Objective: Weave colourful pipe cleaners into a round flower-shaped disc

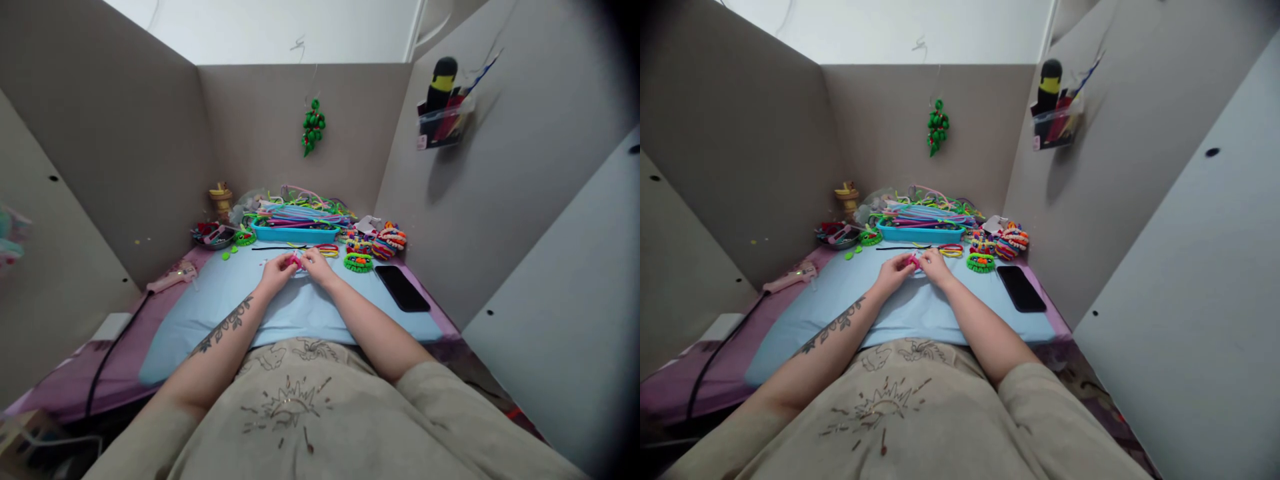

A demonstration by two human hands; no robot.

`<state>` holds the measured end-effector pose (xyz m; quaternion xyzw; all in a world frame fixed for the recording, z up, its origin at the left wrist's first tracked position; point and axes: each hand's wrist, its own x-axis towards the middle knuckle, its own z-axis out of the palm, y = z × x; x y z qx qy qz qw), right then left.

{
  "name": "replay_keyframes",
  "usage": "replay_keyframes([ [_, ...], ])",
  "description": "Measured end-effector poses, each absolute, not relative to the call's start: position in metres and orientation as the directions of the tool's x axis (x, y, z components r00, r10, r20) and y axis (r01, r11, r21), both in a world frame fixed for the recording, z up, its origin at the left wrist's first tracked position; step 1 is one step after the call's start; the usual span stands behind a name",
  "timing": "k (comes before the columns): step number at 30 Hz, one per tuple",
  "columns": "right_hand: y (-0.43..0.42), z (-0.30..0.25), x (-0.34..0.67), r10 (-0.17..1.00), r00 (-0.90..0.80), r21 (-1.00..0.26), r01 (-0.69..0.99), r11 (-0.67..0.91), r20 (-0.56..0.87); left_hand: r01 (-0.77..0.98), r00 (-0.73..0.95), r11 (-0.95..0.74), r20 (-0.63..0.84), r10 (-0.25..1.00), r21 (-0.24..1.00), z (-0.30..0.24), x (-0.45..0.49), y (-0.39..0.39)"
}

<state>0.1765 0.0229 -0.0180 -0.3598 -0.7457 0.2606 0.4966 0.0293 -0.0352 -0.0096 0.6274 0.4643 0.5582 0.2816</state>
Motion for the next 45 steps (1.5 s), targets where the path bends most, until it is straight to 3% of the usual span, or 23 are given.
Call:
replay_keyframes([
  [14,0.027,-0.015,0.184,0.851,-0.137,-0.815,0.247,0.524,0.506,0.373,-0.289,-0.431,0.544,0.787,0.822,-0.005,0.024,-0.039],
  [22,0.025,-0.015,0.179,0.847,-0.188,-0.822,0.21,0.53,0.498,0.359,-0.134,-0.391,0.461,0.877,0.848,-0.009,0.03,-0.036],
  [26,0.024,-0.014,0.177,0.826,-0.193,-0.798,0.215,0.563,0.53,0.288,-0.156,-0.355,0.409,0.899,0.889,-0.007,0.027,-0.035],
  [35,0.007,-0.007,0.183,0.651,-0.223,-0.537,0.408,0.739,0.726,0.147,-0.175,-0.226,0.251,0.952,0.963,-0.006,0.023,-0.033],
  [45,0.003,-0.005,0.182,0.537,-0.342,-0.26,0.6,0.756,0.771,0.157,-0.135,-0.279,0.301,0.944,0.947,-0.007,0.025,-0.036],
])
